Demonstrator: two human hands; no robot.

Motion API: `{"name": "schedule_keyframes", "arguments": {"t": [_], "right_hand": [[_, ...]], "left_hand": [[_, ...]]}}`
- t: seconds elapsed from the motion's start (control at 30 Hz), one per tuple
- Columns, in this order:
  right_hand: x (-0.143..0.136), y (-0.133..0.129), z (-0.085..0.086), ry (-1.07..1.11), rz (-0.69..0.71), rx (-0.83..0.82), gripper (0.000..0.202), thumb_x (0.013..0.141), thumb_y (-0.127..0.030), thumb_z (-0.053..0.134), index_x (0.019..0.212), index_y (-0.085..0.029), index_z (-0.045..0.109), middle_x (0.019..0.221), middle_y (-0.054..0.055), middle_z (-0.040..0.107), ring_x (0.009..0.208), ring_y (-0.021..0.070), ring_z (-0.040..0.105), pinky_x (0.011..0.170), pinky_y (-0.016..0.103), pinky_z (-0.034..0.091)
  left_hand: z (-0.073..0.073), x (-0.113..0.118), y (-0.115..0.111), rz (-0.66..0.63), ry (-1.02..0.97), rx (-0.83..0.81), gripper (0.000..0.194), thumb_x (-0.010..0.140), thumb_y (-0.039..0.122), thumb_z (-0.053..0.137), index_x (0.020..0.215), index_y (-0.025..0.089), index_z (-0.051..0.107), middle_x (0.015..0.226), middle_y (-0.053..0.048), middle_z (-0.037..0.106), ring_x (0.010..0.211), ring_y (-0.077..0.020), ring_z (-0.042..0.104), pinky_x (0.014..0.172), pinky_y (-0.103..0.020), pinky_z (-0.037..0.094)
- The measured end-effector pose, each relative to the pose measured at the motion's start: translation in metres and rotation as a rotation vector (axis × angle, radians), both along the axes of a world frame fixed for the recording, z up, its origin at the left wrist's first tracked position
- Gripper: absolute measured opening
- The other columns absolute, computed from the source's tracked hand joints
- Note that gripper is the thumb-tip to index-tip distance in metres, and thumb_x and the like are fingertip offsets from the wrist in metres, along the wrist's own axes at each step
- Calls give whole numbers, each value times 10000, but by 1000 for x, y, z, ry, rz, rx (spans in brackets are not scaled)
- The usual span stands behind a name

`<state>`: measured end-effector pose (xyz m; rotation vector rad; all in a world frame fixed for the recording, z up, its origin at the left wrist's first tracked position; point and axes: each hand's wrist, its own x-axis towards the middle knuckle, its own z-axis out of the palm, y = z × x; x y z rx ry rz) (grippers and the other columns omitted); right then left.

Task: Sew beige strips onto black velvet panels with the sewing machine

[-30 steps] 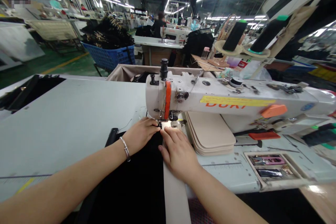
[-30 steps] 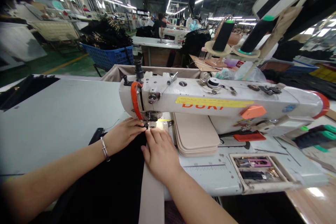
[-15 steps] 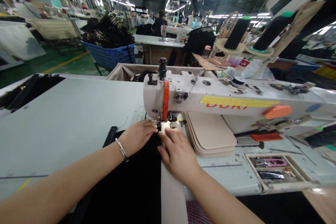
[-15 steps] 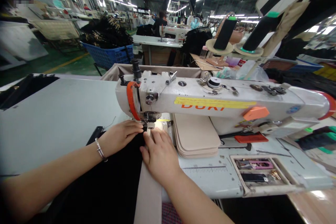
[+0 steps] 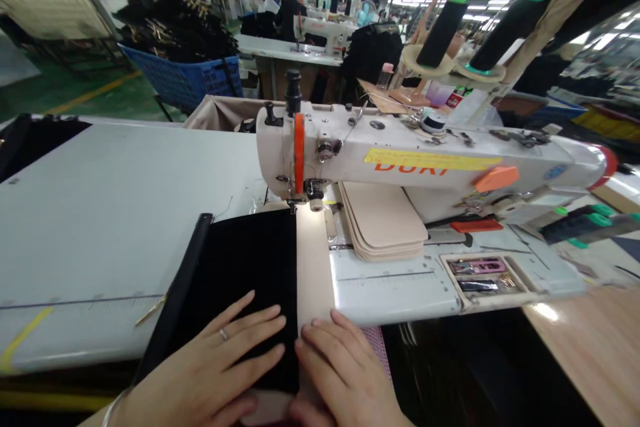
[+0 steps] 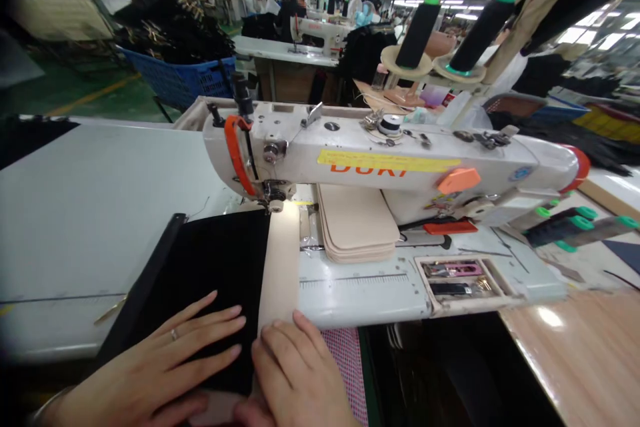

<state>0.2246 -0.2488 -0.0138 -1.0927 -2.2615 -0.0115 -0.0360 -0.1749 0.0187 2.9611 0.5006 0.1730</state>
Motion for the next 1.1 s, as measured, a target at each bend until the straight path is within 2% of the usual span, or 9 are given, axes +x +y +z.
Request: {"name": "schedule_keyframes", "arguments": {"t": [0.07, 0.17, 0.27, 0.37, 0.5, 0.67, 0.8, 1.0, 1.1], "right_hand": [[2, -11, -5, -42, 16, 39, 436, 944, -438, 590, 1226, -107, 620, 1179, 103, 687, 1146, 221, 607, 1150, 411, 368], [-2, -16, -11, -64, 3, 61, 408, 950, -413, 569, 1204, -100, 633, 1168, 114, 690, 1132, 228, 617, 1139, 423, 381], [-10, -14, -12, -25, -59, 106, 273, 956, -256, 498, 1131, -136, 669, 1116, 86, 713, 1055, 204, 650, 1068, 391, 464], [-18, -11, -10, 38, -120, 208, 238, 928, -105, 480, 995, -172, 699, 955, 24, 744, 889, 162, 682, 919, 316, 548], [-27, -6, -9, 70, -121, 271, 202, 924, -92, 513, 914, -168, 700, 761, -1, 720, 682, 143, 657, 647, 274, 560], [-39, -1, -25, 154, -259, 321, 261, 893, -52, 502, 798, -225, 673, 591, -28, 654, 532, 144, 588, 512, 285, 465], [-39, 3, -35, 135, -243, 289, 216, 912, -101, 506, 859, -218, 679, 625, -5, 662, 553, 164, 597, 517, 304, 448], [-26, 21, -15, 79, -111, 204, 251, 967, -214, 445, 1015, -155, 684, 738, 32, 704, 617, 182, 641, 516, 319, 442], [-21, 31, -4, 54, -75, 158, 242, 932, -186, 473, 1044, -132, 681, 781, 36, 715, 657, 183, 646, 549, 317, 473]], "left_hand": [[-2, 2, -7, 3, -24, 49, 521, 860, 151, 642, 1354, 288, 553, 1476, -13, 495, 1423, -188, 366, 1230, -447, 206], [-4, 9, -7, 7, -73, 52, 429, 865, 130, 614, 1271, 268, 616, 1423, -17, 550, 1377, -192, 435, 1227, -451, 228], [-4, 11, -9, 46, -123, 40, 364, 862, 149, 605, 1205, 261, 654, 1373, -26, 593, 1322, -208, 500, 1220, -467, 253], [-1, 10, -9, 49, -115, 25, 389, 856, 186, 608, 1232, 280, 640, 1397, -29, 572, 1328, -228, 494, 1197, -474, 314], [-1, 16, 5, 142, -79, 44, 506, 892, 201, 560, 1394, 252, 517, 1477, -51, 490, 1392, -236, 417, 1151, -439, 394], [-8, 28, 28, 151, -29, 77, 600, 910, 163, 542, 1482, 263, 391, 1492, -42, 474, 1417, -222, 379, 1207, -485, 259], [-8, 29, 39, 147, -18, 75, 565, 932, 172, 527, 1476, 258, 400, 1498, -38, 467, 1421, -213, 369, 1223, -478, 206], [-7, 33, 59, 169, -24, 64, 532, 932, 159, 518, 1448, 265, 441, 1497, -34, 468, 1405, -221, 394, 1211, -495, 231], [-5, 34, 58, 164, -55, 64, 491, 931, 155, 524, 1414, 232, 489, 1456, -56, 515, 1390, -245, 416, 1201, -517, 252]]}}
